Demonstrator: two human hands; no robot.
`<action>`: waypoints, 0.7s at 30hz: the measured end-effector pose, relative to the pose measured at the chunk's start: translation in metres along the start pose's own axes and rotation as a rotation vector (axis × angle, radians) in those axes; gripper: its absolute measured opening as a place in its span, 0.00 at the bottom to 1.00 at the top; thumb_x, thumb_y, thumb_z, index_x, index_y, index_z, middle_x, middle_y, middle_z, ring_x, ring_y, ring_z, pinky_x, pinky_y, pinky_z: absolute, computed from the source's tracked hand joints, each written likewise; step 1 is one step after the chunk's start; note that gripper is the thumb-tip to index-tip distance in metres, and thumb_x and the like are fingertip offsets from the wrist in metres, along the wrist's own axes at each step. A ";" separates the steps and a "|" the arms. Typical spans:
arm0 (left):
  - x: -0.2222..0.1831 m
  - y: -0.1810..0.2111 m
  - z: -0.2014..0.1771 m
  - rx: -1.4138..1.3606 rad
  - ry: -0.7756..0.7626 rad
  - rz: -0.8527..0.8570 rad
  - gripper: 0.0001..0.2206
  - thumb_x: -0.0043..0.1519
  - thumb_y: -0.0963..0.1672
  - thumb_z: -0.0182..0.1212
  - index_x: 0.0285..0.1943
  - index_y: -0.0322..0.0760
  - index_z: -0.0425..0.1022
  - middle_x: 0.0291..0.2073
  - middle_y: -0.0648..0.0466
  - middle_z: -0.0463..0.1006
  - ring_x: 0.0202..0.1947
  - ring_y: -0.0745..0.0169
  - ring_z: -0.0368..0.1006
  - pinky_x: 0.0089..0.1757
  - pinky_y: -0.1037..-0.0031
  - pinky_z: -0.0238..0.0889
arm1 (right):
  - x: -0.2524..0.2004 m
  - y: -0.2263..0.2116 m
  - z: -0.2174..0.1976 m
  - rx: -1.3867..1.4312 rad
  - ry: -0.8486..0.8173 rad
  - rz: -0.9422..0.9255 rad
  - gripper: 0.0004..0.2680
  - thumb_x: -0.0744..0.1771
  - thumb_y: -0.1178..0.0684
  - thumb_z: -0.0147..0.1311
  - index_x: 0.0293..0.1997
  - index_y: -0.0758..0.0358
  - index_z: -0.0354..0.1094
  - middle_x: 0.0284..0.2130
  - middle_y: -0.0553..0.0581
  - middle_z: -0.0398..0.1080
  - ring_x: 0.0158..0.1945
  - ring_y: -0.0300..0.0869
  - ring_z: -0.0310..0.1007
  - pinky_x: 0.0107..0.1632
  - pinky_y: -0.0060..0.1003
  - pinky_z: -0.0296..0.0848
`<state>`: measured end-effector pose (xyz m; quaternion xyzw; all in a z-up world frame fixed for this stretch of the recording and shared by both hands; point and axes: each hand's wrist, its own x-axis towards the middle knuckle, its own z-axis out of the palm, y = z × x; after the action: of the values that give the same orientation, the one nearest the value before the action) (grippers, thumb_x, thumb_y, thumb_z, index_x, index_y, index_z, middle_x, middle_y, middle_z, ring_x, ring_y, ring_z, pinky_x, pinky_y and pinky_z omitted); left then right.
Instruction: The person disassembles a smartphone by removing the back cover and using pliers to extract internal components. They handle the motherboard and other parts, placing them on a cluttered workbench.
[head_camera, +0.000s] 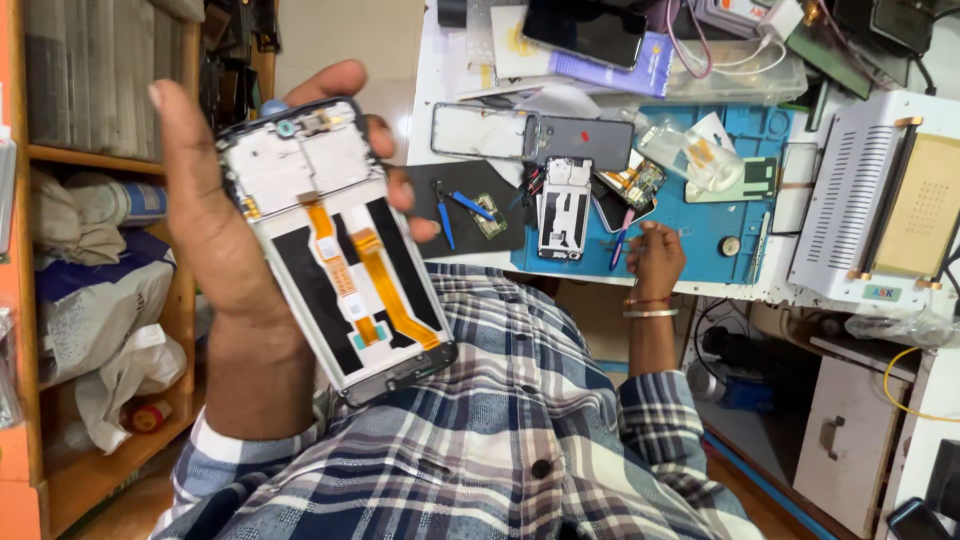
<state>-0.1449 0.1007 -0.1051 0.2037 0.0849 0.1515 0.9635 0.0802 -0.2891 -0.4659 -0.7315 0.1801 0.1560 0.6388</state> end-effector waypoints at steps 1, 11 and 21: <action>0.001 -0.002 0.001 0.007 -0.011 -0.008 0.40 0.70 0.63 0.37 0.67 0.22 0.64 0.44 0.34 0.78 0.42 0.42 0.80 0.43 0.50 0.78 | 0.005 -0.003 -0.003 0.036 0.016 0.011 0.04 0.69 0.52 0.58 0.43 0.58 0.71 0.25 0.50 0.73 0.18 0.32 0.65 0.19 0.26 0.59; 0.004 -0.021 0.006 0.010 0.076 -0.091 0.44 0.68 0.63 0.35 0.73 0.20 0.63 0.42 0.36 0.76 0.38 0.44 0.80 0.40 0.51 0.79 | 0.031 -0.006 -0.027 -0.075 0.222 -0.088 0.08 0.67 0.51 0.64 0.42 0.64 0.77 0.25 0.50 0.73 0.19 0.32 0.67 0.19 0.26 0.61; 0.006 -0.028 0.001 0.016 0.079 -0.088 0.43 0.68 0.64 0.33 0.73 0.21 0.63 0.42 0.36 0.76 0.38 0.44 0.80 0.43 0.48 0.79 | 0.055 -0.005 0.001 -0.409 0.459 -0.464 0.11 0.65 0.54 0.66 0.49 0.65 0.72 0.40 0.58 0.73 0.40 0.43 0.74 0.45 0.39 0.75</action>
<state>-0.1322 0.0783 -0.1166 0.2015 0.1329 0.1161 0.9634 0.1314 -0.2911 -0.4870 -0.8811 0.1134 -0.1279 0.4409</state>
